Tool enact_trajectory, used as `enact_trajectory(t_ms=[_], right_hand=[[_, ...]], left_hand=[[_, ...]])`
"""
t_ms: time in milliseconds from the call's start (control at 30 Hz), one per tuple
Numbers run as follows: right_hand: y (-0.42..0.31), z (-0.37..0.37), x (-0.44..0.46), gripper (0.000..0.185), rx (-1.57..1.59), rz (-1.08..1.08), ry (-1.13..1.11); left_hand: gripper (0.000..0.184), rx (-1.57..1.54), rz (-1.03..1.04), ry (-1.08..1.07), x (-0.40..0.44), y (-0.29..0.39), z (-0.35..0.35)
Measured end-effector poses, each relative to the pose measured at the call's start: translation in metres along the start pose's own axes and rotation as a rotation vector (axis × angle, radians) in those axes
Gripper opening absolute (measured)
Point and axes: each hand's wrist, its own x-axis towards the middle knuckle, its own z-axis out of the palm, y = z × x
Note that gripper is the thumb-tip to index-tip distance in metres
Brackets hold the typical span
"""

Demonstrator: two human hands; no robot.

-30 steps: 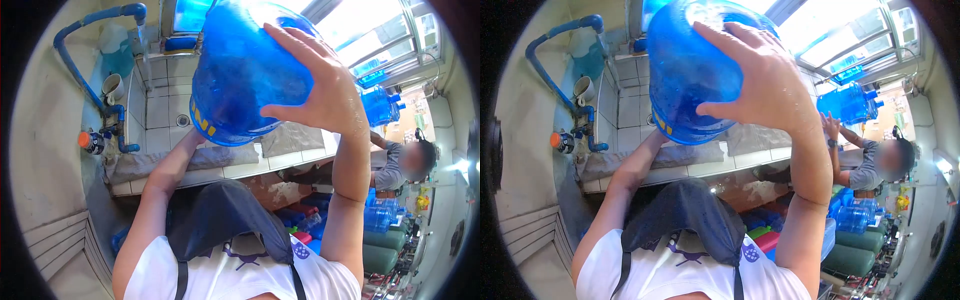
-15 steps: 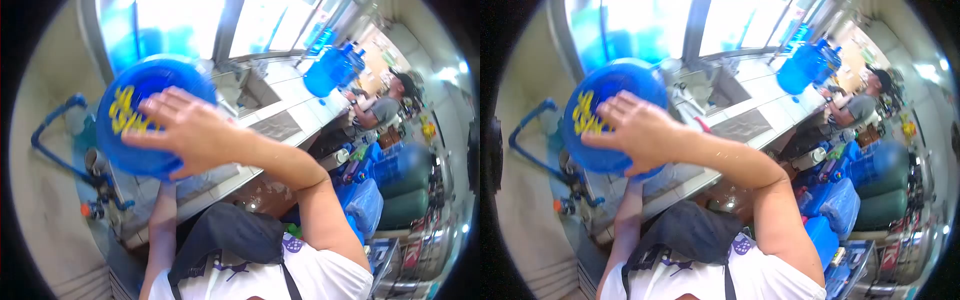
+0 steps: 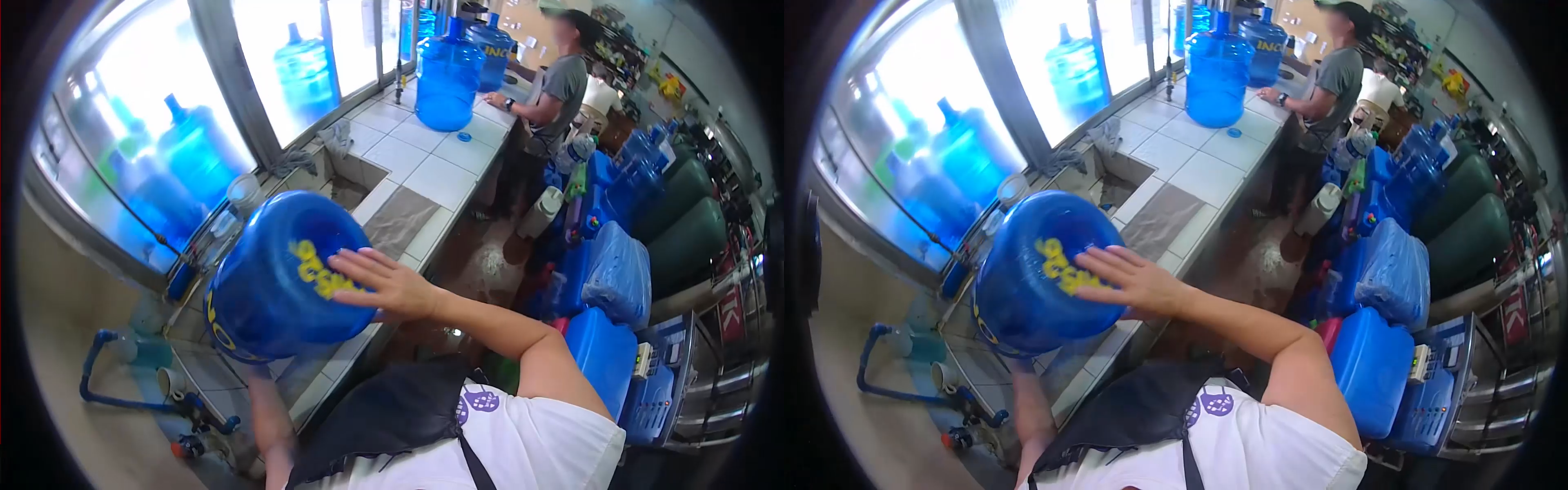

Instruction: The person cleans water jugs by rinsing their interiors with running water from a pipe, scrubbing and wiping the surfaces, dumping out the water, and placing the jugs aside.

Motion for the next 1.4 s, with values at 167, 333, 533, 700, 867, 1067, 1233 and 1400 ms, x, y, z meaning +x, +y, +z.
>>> enact_trajectory(t_ms=[167, 333, 533, 700, 867, 1067, 1233, 1400], right_hand=[[0.041, 0.014, -0.084, 0.091, -0.053, 0.320, 0.286], [0.070, 0.013, -0.142, 0.072, -0.084, 0.695, 0.520], [0.087, 0.010, -0.238, 0.065, -0.132, 0.871, 0.200], [0.069, 0.039, -0.344, 0.065, 0.294, 1.287, -0.643], [0.014, 0.083, -0.444, 0.061, 0.404, 1.609, -0.575], [-0.037, 0.077, -0.465, 0.048, 0.405, 1.744, -0.586], [-0.045, 0.084, -0.470, 0.042, 0.399, 1.856, -0.627], [-0.046, 0.083, -0.463, 0.043, 0.365, 1.906, -0.638]], left_hand=[[0.051, 0.026, 0.030, 0.026, 0.093, 0.011, 0.048], [0.049, 0.064, 0.042, 0.147, 0.134, 0.033, 0.197], [0.024, 0.375, 0.508, -0.021, 0.202, -0.002, 0.350], [0.029, 0.730, 0.762, -0.271, 0.229, -0.060, 0.456], [0.046, 1.167, 0.770, -0.375, 0.271, -0.091, 0.507], [0.058, 1.699, 1.003, -0.414, 0.350, -0.082, 0.531], [0.062, 1.592, 1.479, -0.434, 0.400, -0.073, 0.566], [0.054, 1.434, 1.486, -0.304, 0.446, -0.106, 0.546]])
